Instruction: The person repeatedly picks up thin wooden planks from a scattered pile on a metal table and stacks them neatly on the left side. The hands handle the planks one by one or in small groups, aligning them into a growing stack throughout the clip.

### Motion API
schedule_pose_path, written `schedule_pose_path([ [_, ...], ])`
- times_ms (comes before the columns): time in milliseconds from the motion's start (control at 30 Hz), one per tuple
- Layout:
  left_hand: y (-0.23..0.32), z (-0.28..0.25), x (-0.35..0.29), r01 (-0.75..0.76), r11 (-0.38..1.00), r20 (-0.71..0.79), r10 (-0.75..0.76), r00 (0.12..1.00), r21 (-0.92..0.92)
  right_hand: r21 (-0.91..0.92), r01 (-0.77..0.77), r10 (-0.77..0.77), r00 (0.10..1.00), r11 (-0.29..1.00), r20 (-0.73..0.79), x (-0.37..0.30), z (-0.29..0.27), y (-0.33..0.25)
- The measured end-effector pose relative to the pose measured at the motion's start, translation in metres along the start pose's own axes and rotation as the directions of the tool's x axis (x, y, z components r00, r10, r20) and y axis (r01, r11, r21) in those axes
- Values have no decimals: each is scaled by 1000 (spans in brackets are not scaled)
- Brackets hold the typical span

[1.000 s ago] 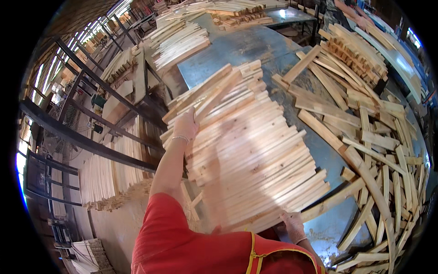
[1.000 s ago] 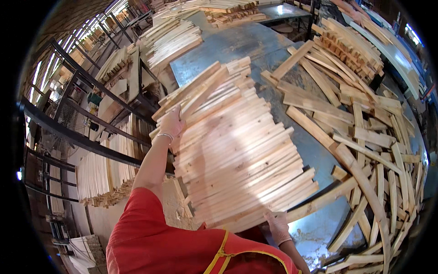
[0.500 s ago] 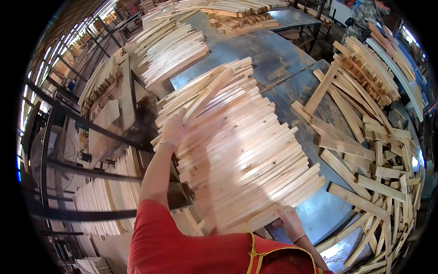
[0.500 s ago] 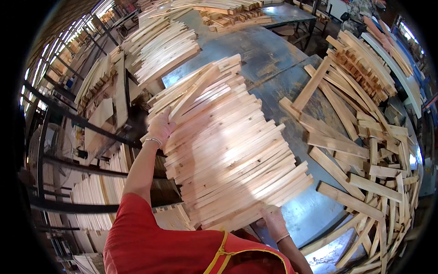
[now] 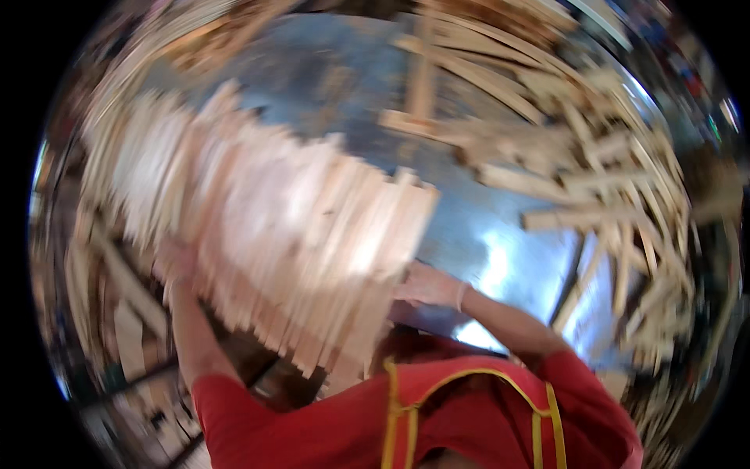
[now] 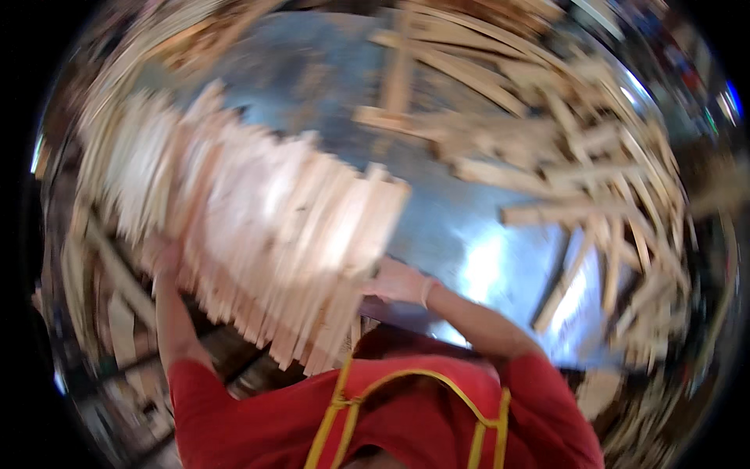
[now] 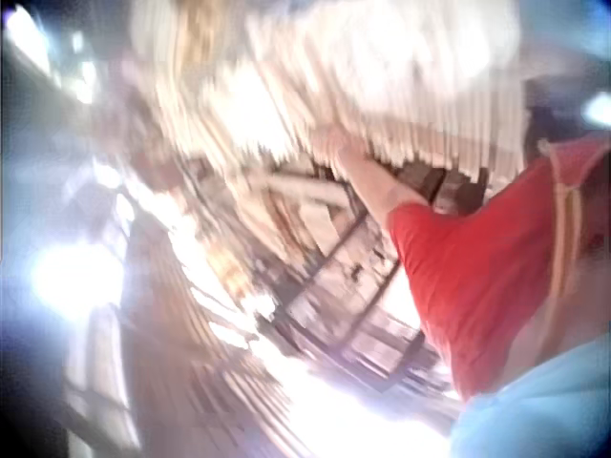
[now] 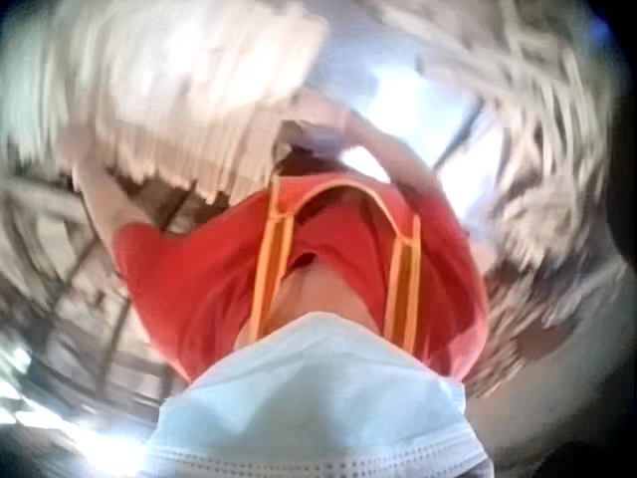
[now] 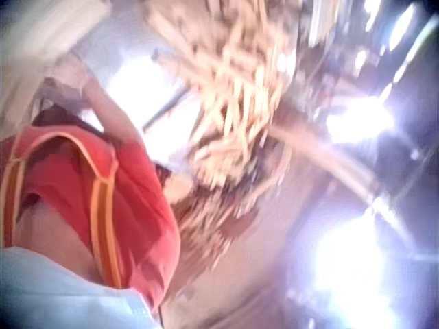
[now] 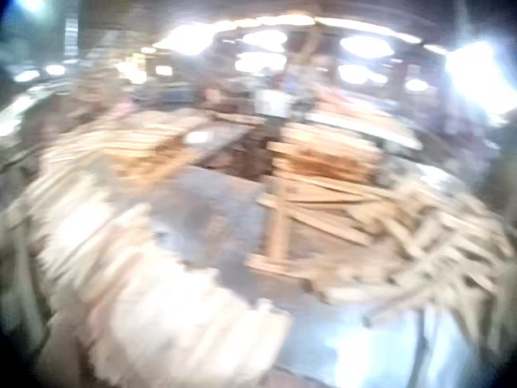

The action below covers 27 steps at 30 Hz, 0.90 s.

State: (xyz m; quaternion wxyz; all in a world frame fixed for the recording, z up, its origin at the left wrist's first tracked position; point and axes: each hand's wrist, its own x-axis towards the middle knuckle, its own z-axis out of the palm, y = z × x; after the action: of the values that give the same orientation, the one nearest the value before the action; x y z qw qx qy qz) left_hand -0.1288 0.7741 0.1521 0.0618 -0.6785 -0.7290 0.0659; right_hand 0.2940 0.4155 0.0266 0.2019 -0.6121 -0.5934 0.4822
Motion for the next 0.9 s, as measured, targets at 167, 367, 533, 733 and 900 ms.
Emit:
schedule_pose_path([
  [167,28,53,-73,-197,807,-205,96,974,-556,-492,-195,-26,913,848,-407,-68,-134,27],
  [367,189,49,-281,-692,644,-164,682,713,-327,-731,-469,467,853,496,-230,-159,-235,101],
  [533,324,18,-425,-872,375,-170,882,440,-316,-651,234,-604,671,722,-429,-179,-114,77],
  [733,364,28,-454,-696,646,272,763,586,-314,37,-582,40,-8,812,-999,-288,-217,184],
  [900,344,36,-442,-654,671,243,739,629,-349,801,328,807,156,501,-569,-308,-166,274],
])
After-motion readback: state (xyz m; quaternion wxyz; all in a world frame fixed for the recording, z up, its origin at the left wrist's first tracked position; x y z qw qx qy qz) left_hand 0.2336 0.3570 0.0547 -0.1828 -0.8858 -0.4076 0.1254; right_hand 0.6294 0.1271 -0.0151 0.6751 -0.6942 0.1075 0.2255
